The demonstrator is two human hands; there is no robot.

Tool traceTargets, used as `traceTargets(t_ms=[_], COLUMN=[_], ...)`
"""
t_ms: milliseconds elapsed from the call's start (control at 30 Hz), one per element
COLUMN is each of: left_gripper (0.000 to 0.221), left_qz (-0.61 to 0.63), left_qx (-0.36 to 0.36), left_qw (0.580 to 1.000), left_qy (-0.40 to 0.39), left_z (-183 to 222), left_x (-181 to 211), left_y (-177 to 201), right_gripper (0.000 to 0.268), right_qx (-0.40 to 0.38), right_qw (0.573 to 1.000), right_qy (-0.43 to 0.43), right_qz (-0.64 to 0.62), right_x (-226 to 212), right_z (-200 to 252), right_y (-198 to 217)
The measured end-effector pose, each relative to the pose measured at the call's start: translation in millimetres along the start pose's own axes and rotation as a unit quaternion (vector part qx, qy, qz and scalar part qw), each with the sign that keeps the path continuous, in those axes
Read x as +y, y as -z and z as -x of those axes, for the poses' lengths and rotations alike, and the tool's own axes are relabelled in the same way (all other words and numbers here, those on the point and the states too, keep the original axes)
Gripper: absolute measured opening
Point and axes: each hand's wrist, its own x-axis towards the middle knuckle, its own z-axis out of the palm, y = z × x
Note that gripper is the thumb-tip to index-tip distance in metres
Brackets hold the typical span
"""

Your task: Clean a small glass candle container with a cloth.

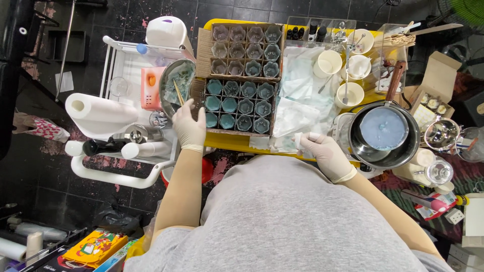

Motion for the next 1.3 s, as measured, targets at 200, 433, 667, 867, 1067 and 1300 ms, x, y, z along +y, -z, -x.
traceTargets(t_ms=[200, 433, 667, 867, 1067, 1300], left_gripper=[0.018, 0.023, 0.023, 0.025, 0.020, 0.052], left_qz=[-0.051, -0.099, -0.039, 0.002, 0.016, -0.213], left_qx=[-0.035, -0.085, -0.120, -0.083, -0.065, -0.194], left_qw=[0.998, 0.974, 0.976, 0.986, 0.992, 0.949], left_qy=[0.009, -0.185, -0.179, -0.147, -0.107, -0.126], left_z=[-8.8, -34.6, -48.1, -45.4, -23.3, -4.9], left_x=[-13.5, -27.8, -45.8, -40.9, 16.9, 55.3], left_y=[24.4, 39.5, 23.1, 8.0, 46.0, 62.1], right_gripper=[0.034, 0.034, 0.036, 0.031, 0.029, 0.026], right_qx=[-0.015, 0.001, 0.033, 0.049, 0.081, 0.097], right_qw=[0.999, 1.000, 0.999, 0.997, 0.995, 0.991], right_qy=[0.016, -0.010, -0.022, -0.028, 0.022, 0.053], right_qz=[0.026, 0.014, 0.027, -0.061, 0.044, 0.077], right_x=[4.0, -8.0, -12.6, 0.8, 5.9, 7.4], right_z=[-4.0, -1.6, -1.9, -11.2, -16.2, -18.4], right_y=[-3.8, -20.5, -32.5, -38.7, -47.4, -54.4])
